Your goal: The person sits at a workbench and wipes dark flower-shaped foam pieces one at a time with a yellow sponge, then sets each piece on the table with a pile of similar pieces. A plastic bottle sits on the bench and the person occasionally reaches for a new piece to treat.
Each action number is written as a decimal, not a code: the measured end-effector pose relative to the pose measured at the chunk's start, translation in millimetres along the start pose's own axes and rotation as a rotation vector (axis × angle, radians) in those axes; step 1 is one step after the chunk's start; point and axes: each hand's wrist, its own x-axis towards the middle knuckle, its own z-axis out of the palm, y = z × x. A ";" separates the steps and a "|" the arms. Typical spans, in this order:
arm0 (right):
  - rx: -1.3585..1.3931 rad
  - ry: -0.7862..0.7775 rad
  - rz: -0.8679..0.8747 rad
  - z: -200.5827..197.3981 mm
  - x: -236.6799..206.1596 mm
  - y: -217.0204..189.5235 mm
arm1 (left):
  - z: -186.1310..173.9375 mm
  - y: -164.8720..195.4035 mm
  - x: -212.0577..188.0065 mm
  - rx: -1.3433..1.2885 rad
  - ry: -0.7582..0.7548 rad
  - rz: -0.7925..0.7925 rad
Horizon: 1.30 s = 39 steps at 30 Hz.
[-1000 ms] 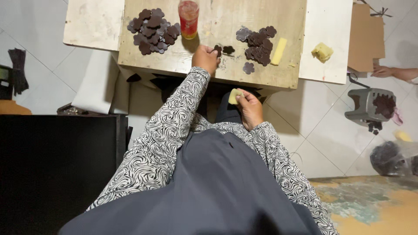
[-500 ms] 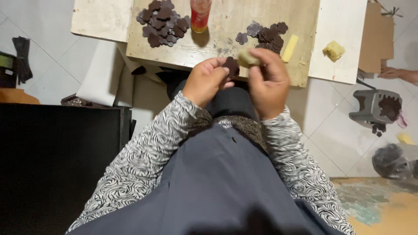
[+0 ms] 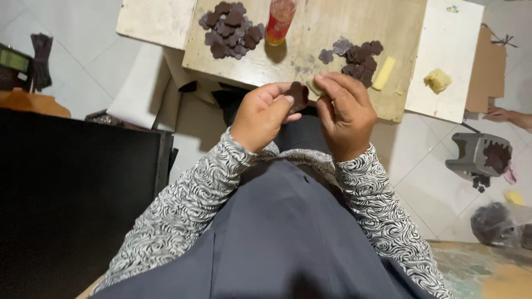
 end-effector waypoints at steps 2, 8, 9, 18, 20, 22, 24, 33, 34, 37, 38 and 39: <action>-0.024 -0.051 -0.128 6.3 -0.1 -7.0 | 3.8 3.2 -5.7 -0.057 -0.091 0.140; -0.062 -0.055 -0.045 5.0 11.3 -8.9 | 0.9 16.8 -12.9 -0.084 0.018 0.033; -0.072 -0.051 0.013 3.4 10.9 -9.6 | -1.0 18.8 -12.4 -0.097 0.029 0.007; -0.023 -0.057 -0.298 18.7 2.5 -5.7 | -7.6 15.1 -10.7 -0.293 -0.022 0.044; -0.092 -0.032 -0.222 16.4 4.3 -1.2 | -9.7 14.8 -10.7 -0.266 0.058 -0.023; -0.109 0.004 -0.201 14.2 1.8 -2.0 | -9.9 14.1 -10.5 -0.260 0.092 -0.064; -0.048 0.050 -0.262 14.8 -3.0 -6.3 | -8.2 13.1 -9.6 -0.268 0.103 -0.050; -0.069 -0.031 -0.187 17.5 2.0 3.2 | -11.8 12.9 -12.2 -0.223 0.098 -0.054; -0.073 -0.009 -0.198 16.2 -0.2 2.3 | -11.6 12.0 -12.5 -0.228 0.093 -0.050; -0.045 -0.010 -0.297 17.3 -6.0 -3.3 | -8.8 8.2 -11.6 -0.259 0.088 -0.001; -0.035 -0.060 -0.350 18.9 -6.5 -5.0 | -8.0 7.0 -11.9 -0.292 0.071 0.012; -0.034 -0.107 -0.404 19.9 -7.0 -6.5 | -7.5 6.1 -11.8 -0.326 0.045 0.026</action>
